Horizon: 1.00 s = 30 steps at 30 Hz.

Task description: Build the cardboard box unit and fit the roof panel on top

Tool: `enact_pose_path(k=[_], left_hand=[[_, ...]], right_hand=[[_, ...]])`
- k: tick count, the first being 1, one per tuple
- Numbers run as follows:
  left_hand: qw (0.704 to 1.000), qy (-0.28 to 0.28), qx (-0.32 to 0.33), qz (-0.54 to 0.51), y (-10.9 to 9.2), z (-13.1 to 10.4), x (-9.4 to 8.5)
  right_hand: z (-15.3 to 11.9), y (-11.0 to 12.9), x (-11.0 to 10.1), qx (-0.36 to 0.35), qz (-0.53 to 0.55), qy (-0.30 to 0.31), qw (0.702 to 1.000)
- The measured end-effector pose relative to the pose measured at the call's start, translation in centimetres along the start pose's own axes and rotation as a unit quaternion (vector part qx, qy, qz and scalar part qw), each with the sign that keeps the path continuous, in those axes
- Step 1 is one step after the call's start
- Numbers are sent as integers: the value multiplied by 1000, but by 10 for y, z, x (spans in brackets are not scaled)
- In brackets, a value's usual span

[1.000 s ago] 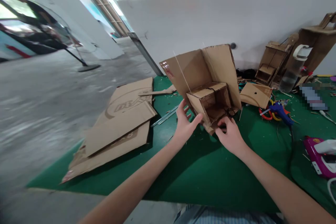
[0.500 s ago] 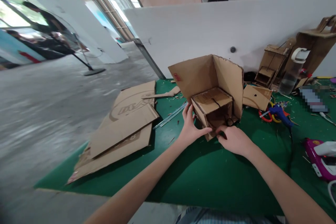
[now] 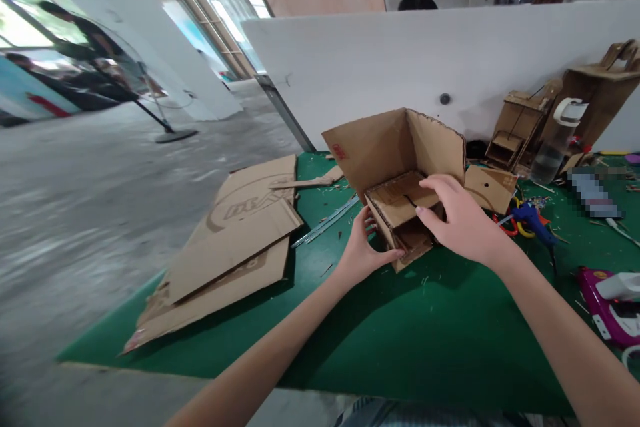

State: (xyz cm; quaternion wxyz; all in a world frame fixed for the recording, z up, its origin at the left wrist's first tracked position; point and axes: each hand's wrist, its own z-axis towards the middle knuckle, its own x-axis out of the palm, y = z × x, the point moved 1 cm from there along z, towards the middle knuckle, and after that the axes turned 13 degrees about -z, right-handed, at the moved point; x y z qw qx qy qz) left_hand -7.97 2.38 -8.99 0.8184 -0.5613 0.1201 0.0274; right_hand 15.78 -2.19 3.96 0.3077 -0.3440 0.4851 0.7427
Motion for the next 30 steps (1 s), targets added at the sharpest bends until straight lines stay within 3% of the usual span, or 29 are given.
enact_pose_path(k=[6,11,16,24,30], left_hand=[[998,20,-2,-61,-1,0,0],[997,28,0,-76,-3,0,-1],[995,37,0,-93,2,5,-3],[981,126,-34,-140,33,56,-23],[979,140,-45,-139,39,82,-29]], right_hand=[[23,9,12,59,-64,29,996],[31,13,17,40,-134,12,990],[38,5,18,35,-156,33,987],[56,-15,23,46,-108,39,992],[61,-17,30,26,-109,27,993]])
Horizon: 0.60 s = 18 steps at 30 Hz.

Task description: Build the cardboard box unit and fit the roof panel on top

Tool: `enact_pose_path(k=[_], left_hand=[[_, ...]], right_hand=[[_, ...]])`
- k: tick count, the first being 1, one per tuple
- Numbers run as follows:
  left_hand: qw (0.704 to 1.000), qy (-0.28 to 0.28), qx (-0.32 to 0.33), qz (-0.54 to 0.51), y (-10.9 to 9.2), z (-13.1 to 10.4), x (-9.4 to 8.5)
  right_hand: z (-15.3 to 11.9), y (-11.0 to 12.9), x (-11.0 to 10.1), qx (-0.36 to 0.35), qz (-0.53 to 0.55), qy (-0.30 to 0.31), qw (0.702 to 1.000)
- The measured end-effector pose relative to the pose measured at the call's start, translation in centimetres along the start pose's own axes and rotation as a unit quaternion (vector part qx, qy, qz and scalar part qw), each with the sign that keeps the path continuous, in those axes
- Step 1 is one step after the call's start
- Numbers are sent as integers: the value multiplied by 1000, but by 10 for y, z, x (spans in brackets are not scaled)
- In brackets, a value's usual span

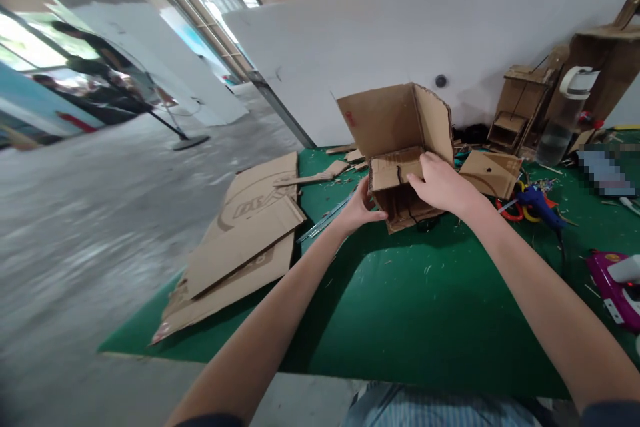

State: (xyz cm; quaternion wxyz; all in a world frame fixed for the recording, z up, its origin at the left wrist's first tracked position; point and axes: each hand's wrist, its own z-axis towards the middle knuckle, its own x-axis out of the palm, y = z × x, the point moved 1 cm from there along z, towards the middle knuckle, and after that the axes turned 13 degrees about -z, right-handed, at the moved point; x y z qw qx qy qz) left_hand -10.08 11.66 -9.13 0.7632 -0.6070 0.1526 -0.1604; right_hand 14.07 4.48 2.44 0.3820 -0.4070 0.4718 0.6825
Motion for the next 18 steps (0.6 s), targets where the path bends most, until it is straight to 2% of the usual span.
enact_pose_path(k=[5,11,18], left_hand=[[999,11,19,-24,8,-3,1],[999,-10,41,-20,14,-9,6],[999,-13,47,-9,14,-11,11]], right_hand=[[-1,4,-1,29,20,0,999],[1,8,8,98,74,-8,992],[8,13,10,117,-1,-74,990]])
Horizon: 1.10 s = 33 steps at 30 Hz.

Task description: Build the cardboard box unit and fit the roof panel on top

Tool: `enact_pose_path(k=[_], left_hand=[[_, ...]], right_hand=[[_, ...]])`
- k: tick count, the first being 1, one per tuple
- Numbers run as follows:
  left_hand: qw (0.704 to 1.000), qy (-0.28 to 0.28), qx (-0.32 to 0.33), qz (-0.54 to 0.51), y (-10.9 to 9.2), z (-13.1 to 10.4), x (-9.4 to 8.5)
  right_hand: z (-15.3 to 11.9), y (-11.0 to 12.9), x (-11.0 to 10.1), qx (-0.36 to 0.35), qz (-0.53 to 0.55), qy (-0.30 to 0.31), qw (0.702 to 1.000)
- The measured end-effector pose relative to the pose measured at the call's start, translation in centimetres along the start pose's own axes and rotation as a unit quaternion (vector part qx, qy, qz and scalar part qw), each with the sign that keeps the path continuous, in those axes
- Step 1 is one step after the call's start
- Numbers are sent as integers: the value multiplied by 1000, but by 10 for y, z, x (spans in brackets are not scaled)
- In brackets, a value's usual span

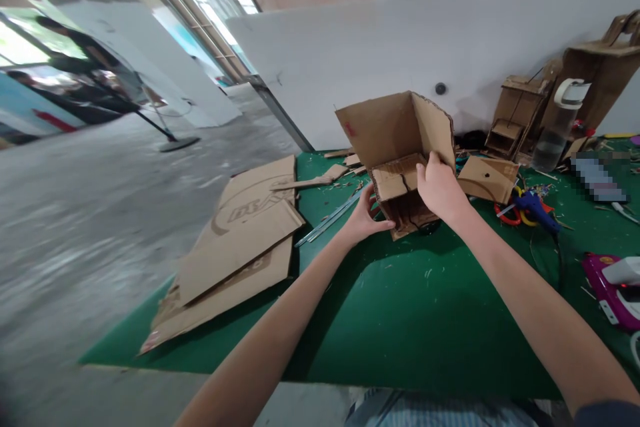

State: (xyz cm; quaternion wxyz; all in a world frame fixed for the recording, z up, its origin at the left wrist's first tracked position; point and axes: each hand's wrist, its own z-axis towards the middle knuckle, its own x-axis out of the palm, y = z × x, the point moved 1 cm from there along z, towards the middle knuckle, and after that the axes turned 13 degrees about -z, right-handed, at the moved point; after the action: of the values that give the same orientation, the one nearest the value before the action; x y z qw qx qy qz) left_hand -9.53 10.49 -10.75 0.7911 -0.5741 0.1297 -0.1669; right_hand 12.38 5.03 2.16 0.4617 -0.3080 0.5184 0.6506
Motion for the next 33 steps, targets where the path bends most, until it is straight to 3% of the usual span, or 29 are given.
enact_pose_path(k=[7,23,33], left_hand=[[999,-9,13,32,1,0,3],[994,-45,34,91,-3,-4,23],[993,-67,34,94,-3,-4,27]], right_hand=[[5,13,5,63,-141,-29,988],[22,4,6,103,-133,-37,985],[27,10,7,103,-188,-38,976]])
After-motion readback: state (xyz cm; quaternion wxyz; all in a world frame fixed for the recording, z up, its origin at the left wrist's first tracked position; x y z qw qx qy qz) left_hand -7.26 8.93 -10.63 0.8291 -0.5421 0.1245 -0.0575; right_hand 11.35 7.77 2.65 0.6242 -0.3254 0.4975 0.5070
